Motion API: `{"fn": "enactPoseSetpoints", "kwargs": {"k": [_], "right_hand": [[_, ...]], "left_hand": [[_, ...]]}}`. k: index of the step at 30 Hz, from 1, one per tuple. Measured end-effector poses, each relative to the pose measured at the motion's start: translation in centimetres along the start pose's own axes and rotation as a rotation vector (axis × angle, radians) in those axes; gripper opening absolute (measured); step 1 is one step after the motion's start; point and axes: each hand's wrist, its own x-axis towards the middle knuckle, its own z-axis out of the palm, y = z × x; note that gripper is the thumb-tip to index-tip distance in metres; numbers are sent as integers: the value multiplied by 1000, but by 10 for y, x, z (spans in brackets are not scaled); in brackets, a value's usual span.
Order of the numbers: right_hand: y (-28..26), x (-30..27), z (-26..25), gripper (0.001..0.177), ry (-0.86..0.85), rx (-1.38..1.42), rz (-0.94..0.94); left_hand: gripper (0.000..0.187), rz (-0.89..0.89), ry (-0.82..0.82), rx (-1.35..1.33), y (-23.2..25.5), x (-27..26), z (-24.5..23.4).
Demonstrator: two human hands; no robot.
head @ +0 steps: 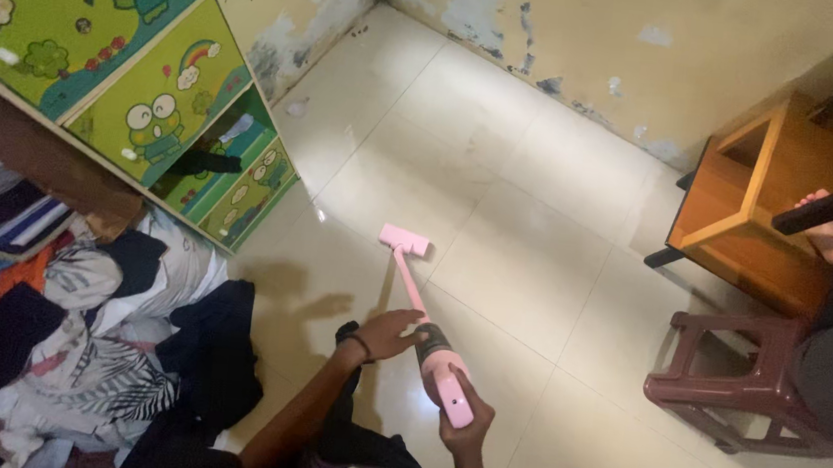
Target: The person uses a small hand-held vacuum cleaner to clean the floor surfaces across several different rooms, moving objects aside and reaching into corners.
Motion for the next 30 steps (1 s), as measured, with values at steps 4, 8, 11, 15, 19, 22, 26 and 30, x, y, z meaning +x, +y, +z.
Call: {"fn": "enactPoseSetpoints", "kwargs": {"k": [4,8,11,15,19,22,26,30], "right_hand": [[-1,47,2,60,7,28,-28],[5,103,8,57,7,29,-25],[0,143,21,57,28,83,16],[1,191,45,55,85,83,25],[9,233,68,53,112,92,37],[16,265,80,51,139,70,56],[25,309,94,52,136,5,38],[44,353,103,50,134,-3,-7]], "left_hand": [[54,96,-64,5,10,34,-23],[56,91,-92,-42,-7,50,-52],[59,-15,-131,-48,-32,59,-81],[60,-31,-126,-53,-65,77,-127],[61,-113,-61,-25,-71,95,-177],[61,-171,10,-167,-78,110,-215],[61,-205,119,-180,-99,129,-239],[60,-262,106,-272,-127,154,-248]]}}
